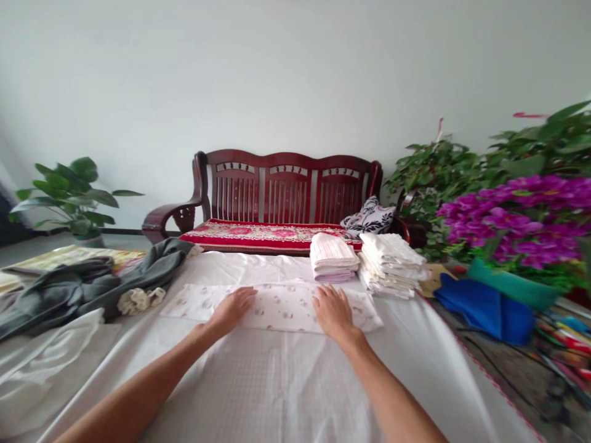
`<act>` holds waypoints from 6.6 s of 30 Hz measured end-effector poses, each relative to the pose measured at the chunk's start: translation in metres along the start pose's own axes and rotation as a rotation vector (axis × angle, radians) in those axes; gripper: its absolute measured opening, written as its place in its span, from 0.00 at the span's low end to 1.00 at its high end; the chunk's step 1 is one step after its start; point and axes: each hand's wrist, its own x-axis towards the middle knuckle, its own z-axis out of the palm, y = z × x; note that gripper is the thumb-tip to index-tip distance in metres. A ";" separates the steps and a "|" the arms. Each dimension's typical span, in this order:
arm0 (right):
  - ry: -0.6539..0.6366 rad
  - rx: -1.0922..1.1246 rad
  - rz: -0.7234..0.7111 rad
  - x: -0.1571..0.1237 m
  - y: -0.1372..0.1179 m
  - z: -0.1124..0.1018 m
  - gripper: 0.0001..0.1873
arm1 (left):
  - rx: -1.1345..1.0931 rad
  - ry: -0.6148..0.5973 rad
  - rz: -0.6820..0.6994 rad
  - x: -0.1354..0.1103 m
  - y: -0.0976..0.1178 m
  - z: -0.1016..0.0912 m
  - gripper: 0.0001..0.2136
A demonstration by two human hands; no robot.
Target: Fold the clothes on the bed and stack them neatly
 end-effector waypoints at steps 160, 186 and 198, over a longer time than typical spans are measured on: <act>-0.250 -0.053 -0.221 0.119 -0.024 -0.011 0.13 | -0.014 -0.158 0.363 0.038 0.083 0.054 0.28; -0.117 0.153 -0.237 0.107 -0.022 0.017 0.12 | -0.010 -0.217 0.228 0.036 0.090 0.048 0.35; -0.034 0.288 -0.423 0.081 -0.013 0.045 0.23 | 0.042 -0.094 -0.008 0.023 0.076 0.056 0.35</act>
